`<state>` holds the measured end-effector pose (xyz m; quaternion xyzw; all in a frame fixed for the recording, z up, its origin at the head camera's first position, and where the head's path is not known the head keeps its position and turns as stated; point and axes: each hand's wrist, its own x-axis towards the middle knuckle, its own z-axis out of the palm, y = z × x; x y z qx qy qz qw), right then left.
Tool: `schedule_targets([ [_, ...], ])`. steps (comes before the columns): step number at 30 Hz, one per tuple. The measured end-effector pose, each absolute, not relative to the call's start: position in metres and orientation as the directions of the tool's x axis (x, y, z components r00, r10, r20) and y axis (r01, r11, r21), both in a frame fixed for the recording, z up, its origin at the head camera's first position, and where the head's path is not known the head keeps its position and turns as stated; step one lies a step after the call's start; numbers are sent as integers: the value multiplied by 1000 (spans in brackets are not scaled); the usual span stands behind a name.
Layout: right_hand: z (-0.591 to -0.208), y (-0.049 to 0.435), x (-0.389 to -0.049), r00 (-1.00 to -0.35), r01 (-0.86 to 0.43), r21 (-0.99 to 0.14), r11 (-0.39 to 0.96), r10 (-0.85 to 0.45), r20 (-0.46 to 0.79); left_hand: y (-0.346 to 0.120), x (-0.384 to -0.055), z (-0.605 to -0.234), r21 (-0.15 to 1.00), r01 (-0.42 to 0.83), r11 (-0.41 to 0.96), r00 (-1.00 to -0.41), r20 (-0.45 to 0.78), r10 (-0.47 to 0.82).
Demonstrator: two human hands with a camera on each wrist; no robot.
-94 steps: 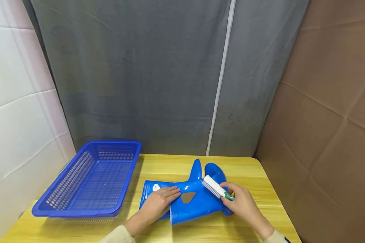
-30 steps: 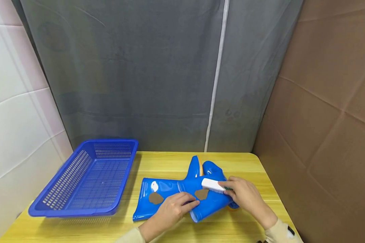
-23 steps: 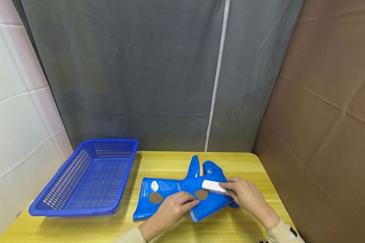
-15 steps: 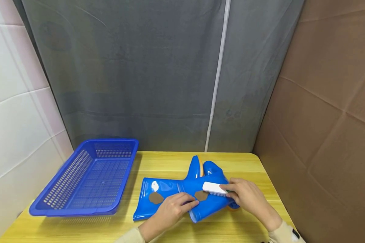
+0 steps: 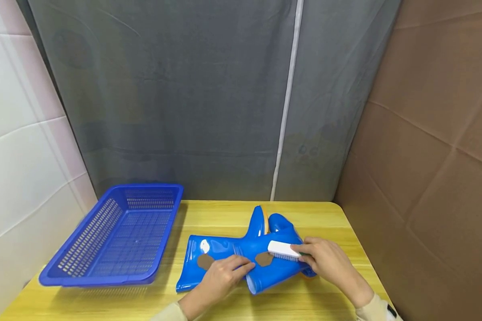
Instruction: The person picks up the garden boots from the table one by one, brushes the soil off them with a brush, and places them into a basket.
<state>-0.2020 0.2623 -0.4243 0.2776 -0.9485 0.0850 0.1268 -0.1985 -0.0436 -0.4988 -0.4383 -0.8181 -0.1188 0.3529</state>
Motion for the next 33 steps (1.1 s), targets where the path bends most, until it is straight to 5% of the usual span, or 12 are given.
schedule_targets([
  [11,-428,265,-202,-827,-512,-94,854,-461,322,-44,-208,-496,-56,682,729,-525,657,541],
  [25,-430,264,-203,-828,-510,-125,851,-446,341,-49,-214,-493,-51,764,643,-466,645,605],
  [33,-431,265,-202,-833,-499,-119,858,-437,338,-52,-217,-494,28,660,750,-586,644,492],
])
